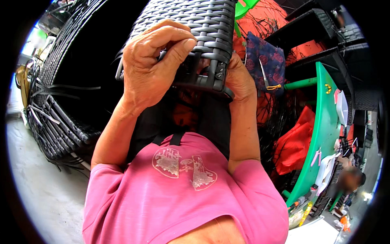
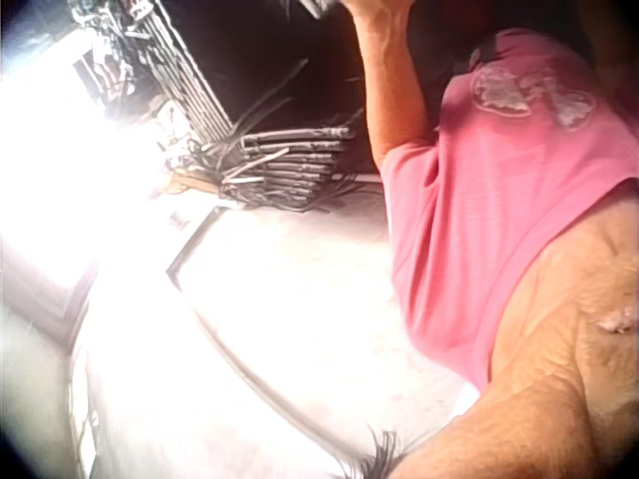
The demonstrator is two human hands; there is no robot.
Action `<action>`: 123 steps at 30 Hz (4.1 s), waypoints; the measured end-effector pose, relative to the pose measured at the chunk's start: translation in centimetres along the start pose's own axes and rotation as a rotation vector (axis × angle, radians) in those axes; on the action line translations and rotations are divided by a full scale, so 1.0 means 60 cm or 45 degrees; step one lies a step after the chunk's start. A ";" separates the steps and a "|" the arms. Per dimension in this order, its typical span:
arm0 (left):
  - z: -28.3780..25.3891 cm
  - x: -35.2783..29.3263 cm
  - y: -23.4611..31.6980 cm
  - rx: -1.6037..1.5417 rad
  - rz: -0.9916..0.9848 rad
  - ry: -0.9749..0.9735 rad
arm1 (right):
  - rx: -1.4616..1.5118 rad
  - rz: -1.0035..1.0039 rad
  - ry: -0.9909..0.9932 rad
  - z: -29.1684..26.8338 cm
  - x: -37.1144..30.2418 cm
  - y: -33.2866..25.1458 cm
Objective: The person weaves strips of synthetic rattan into a black furniture frame by hand, pulling the strips through the existing weave and securing them.
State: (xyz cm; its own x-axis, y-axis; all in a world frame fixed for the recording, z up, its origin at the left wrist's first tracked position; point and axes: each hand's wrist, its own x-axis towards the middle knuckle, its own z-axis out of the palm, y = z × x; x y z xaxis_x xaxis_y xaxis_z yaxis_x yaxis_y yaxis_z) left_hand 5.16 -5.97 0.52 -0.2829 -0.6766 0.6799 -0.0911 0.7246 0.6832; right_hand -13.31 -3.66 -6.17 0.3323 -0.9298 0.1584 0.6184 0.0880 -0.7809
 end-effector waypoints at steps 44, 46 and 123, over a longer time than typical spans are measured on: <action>-0.011 0.029 -0.002 -0.027 -0.072 -0.704 | 0.225 0.203 -0.243 -0.026 0.027 -0.003; -0.011 0.027 -0.005 -0.024 -0.071 -0.706 | 0.275 0.277 -0.230 -0.031 0.031 -0.006; 0.123 -0.134 -0.040 -2.446 -0.945 0.045 | -1.208 -0.024 0.360 0.119 -0.076 -0.091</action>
State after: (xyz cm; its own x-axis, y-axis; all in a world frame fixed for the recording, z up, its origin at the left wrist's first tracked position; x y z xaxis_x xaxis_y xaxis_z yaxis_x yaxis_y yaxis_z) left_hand 0.59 -1.30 -8.56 -0.6549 -0.7318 0.1888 0.7542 -0.6487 0.1018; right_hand -13.12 2.68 1.67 0.0697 -0.9901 0.1222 -0.2458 -0.1358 -0.9598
